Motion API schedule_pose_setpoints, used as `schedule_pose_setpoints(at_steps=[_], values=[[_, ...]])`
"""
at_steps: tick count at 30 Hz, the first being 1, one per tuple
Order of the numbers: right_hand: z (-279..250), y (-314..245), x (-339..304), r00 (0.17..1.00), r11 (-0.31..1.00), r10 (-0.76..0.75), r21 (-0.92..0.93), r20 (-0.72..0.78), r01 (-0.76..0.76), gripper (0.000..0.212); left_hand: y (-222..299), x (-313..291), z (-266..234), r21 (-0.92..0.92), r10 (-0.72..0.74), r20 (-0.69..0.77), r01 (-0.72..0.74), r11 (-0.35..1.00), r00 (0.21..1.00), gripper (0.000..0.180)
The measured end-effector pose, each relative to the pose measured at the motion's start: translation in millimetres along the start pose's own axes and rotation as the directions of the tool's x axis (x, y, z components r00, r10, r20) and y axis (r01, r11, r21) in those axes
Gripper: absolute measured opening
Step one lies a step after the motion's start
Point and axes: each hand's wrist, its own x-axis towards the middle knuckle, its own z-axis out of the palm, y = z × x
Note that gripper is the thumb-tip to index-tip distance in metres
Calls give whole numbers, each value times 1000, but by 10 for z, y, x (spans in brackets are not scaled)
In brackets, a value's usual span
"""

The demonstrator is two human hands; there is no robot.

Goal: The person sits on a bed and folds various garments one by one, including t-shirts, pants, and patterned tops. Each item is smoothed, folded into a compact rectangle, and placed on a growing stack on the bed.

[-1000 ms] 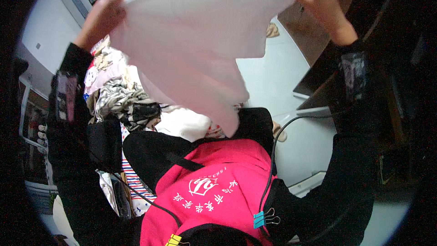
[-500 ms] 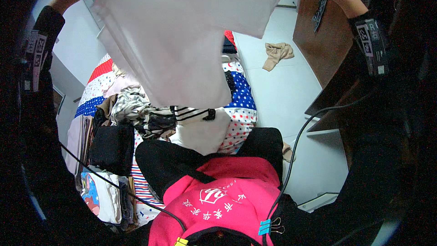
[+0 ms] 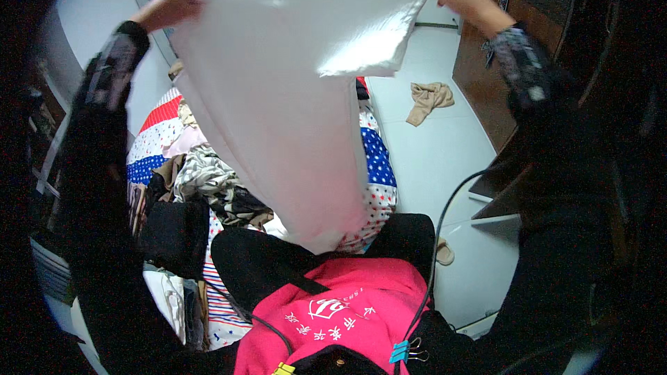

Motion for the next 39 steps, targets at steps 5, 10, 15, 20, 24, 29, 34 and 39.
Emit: schedule_pose_setpoints(at_steps=[5, 10, 15, 20, 24, 29, 34, 39], values=[[551, -113, 434, 960, 967, 230, -71, -158, -243, 22, -45, 343, 200, 426, -132, -236, 225, 877, 963, 17], [435, -135, 885, 917, 944, 284, 250, -281, -215, 29, -205, 211, -412, 915, 112, -300, 253, 314, 947, 22], [424, -330, 751, 946, 719, 260, 692, -192, -56, 23, 104, -807, -481, 581, 350, -542, 40, 813, 764, 25], [952, -672, -601, 999, 681, 42, 731, 12, -37, 17, 1331, -2565, 805, 430, 25, -246, 85, 899, 969, 17], [1652, -985, -1797, 901, 792, 53, 531, 431, -301, 16, 2273, -3371, 1888, -299, -102, 139, 140, 944, 985, 8], [2453, -1104, -2052, 701, 770, -165, 535, 694, -348, 14, 2759, -3811, 2441, -309, -193, 276, 277, 910, 942, 13], [3143, -1346, -1035, 722, 839, -373, 544, 583, -6, 20, 2776, -3915, 2489, -215, -239, 200, 280, 936, 950, 20], [3850, -2331, -751, 903, 716, -338, 695, 265, 63, 24, 2817, -3951, 2471, -268, -262, 202, 310, 912, 944, 19]])
